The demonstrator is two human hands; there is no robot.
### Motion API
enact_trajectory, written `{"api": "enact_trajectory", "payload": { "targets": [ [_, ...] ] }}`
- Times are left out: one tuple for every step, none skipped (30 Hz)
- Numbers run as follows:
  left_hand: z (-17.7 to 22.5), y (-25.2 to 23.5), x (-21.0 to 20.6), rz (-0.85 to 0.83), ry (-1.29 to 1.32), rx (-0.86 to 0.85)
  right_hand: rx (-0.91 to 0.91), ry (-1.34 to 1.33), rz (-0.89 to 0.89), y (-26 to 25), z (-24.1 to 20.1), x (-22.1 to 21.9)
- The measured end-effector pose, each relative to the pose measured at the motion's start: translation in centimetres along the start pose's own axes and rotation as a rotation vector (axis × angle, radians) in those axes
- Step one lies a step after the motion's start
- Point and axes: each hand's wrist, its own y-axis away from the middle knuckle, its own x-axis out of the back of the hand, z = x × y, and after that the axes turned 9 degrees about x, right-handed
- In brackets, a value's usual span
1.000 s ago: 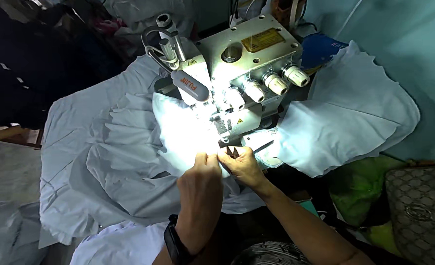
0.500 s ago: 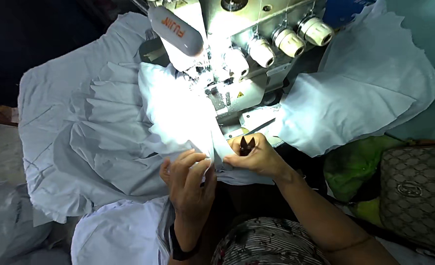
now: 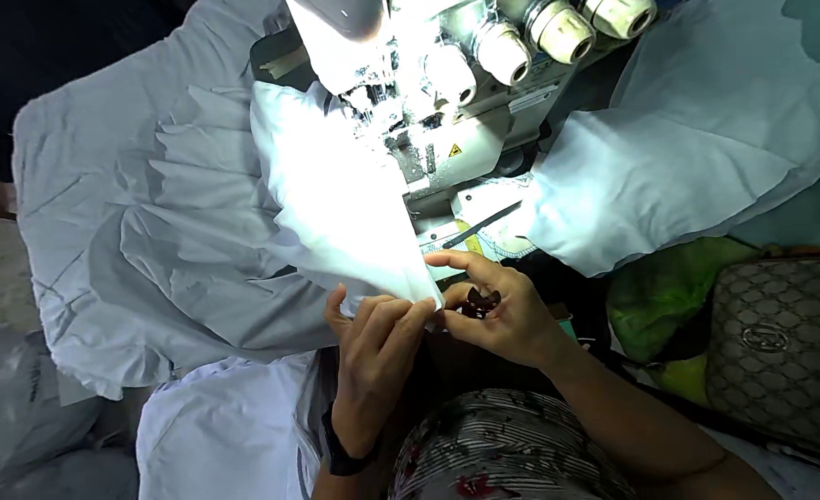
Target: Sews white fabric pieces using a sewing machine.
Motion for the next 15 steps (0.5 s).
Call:
{"api": "enact_trajectory", "payload": {
  "targets": [
    [0.1,-0.1,0.2,-0.018,-0.005,-0.004,0.022,0.041,-0.003,0.1,-0.1,0.0],
    [0.2,-0.2,0.3,-0.038,-0.009,-0.010,0.045,0.083,-0.018,0.1,-0.2,0.1],
    [0.2,-0.3,0.4,-0.051,-0.009,-0.016,0.083,0.137,-0.044,0.1,-0.3,0.2],
    [0.2,-0.4,0.3,-0.044,0.006,-0.020,0.134,0.195,-0.071,0.0,-0.3,0.4],
    [0.1,-0.2,-0.1,-0.010,0.037,-0.021,0.193,0.254,-0.103,0.0,-0.4,0.5],
    [-0.1,0.1,-0.9,0.039,0.068,-0.008,0.254,0.317,-0.133,-0.2,-0.6,0.8],
    [-0.3,0.5,-1.9,0.093,0.083,0.026,0.310,0.369,-0.155,-0.3,-0.9,1.0],
    [-0.6,1.0,-3.2,0.143,0.061,0.075,0.353,0.403,-0.160,-0.5,-1.1,1.1],
    [-1.2,1.4,-4.5,0.193,0.015,0.134,0.375,0.412,-0.152,-0.6,-1.1,1.0],
    [-2.0,1.6,-5.8,0.259,-0.051,0.200,0.378,0.410,-0.137,-0.8,-0.8,0.8],
    [-3.0,1.4,-6.8,0.339,-0.138,0.248,0.364,0.406,-0.125,-0.9,-0.2,0.5],
    [-4.2,1.0,-7.0,0.391,-0.216,0.289,0.342,0.410,-0.114,-1.2,0.6,0.2],
    [-5.1,0.3,-6.7,0.410,-0.267,0.310,0.325,0.425,-0.100,-1.6,1.4,0.1],
    [-5.7,-0.7,-5.8,0.417,-0.298,0.293,0.317,0.443,-0.079,-2.3,2.2,0.0],
    [-6.0,-1.8,-4.5,0.406,-0.318,0.235,0.310,0.459,-0.054,-2.9,2.8,0.0]
  ]
}}
